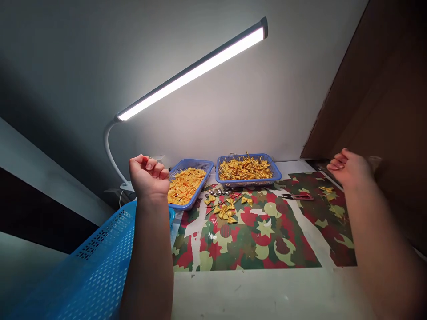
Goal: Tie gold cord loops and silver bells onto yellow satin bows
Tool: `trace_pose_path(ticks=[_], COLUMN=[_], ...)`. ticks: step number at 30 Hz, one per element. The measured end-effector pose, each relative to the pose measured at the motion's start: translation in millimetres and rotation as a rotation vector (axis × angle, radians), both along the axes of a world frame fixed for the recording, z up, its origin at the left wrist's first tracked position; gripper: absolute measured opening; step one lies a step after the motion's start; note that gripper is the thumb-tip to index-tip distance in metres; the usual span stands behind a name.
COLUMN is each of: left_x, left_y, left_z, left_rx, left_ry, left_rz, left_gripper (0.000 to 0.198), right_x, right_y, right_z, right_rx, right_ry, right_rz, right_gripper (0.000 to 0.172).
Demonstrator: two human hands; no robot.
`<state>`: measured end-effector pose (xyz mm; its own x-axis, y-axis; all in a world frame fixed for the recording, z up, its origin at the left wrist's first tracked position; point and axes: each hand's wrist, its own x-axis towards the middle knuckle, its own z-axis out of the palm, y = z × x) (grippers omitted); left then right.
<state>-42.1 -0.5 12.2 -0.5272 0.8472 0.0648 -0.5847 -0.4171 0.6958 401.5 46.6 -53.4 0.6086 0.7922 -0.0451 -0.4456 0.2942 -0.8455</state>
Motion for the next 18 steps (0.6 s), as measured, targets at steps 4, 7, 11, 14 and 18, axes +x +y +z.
trace_pose_path(ticks=[4, 7, 11, 14, 18], left_x=[-1.6, -1.9, -2.8, -2.2, 1.8], left_y=[-0.1, 0.1, -0.3, -2.3, -6.6], left_z=[-0.3, -0.6, -0.2, 1.1, 3.9], left_rx=[-0.003, -0.008, -0.004, -0.004, 0.005], left_ry=[-0.010, -0.012, -0.006, -0.005, 0.003], left_rz=[0.017, 0.019, 0.028, 0.040, 0.028], left_gripper=[0.018, 0.018, 0.017, 0.016, 0.016], right_x=[3.3, -0.6, -8.9, -15.7, -38.5], right_y=[-4.6, -7.4, -7.8, -7.7, -11.0], right_z=[3.9, 6.8, 8.2, 9.7, 9.2], right_rx=[-0.067, -0.074, -0.044, -0.031, -0.068], right_ry=[0.000, -0.041, -0.145, -0.250, -0.455], right_rz=[-0.113, -0.113, -0.035, 0.030, 0.239], right_gripper=[0.038, 0.038, 0.036, 0.032, 0.019])
